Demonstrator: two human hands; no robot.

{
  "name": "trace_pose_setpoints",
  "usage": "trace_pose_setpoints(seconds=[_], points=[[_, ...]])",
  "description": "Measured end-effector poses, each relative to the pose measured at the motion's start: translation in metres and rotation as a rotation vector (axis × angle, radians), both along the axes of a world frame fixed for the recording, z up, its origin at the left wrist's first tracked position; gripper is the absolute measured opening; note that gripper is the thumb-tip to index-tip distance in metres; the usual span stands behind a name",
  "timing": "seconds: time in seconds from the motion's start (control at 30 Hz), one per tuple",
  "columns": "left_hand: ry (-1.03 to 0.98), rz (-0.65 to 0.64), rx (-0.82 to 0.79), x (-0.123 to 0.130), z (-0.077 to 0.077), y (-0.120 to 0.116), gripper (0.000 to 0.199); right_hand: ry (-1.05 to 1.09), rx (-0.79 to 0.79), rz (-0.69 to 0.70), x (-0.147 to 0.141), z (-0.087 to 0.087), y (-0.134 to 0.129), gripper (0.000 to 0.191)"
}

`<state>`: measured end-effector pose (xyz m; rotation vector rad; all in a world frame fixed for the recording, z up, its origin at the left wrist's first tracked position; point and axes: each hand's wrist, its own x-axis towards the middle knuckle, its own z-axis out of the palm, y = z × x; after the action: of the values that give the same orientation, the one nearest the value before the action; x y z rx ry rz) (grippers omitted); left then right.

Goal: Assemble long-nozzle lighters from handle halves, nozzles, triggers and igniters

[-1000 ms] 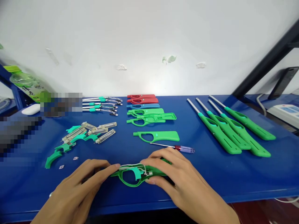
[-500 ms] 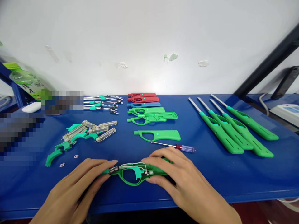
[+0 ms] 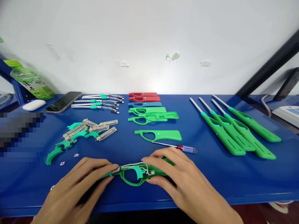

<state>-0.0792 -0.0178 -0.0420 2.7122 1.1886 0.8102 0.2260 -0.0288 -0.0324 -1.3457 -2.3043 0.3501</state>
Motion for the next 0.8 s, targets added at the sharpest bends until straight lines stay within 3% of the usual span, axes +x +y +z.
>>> trace_pose_setpoints(seconds=[0.2,0.4,0.57,0.8], points=[[-0.028,-0.027,-0.026,0.002,0.002,0.001,0.031,-0.010,0.045,0.005,0.002,0.000,-0.005,0.035],[-0.053,-0.051,-0.002,0.000,0.000,0.002,0.032,0.034,0.277,0.055,-0.021,0.009,-0.001,0.028],[-0.037,-0.040,0.021,-0.003,-0.002,0.000,0.035,-0.017,0.231,0.142,-0.053,0.018,0.012,0.022],[-0.017,-0.053,0.094,-0.006,-0.010,-0.002,0.046,0.037,0.145,0.136,-0.055,0.015,0.011,0.022]])
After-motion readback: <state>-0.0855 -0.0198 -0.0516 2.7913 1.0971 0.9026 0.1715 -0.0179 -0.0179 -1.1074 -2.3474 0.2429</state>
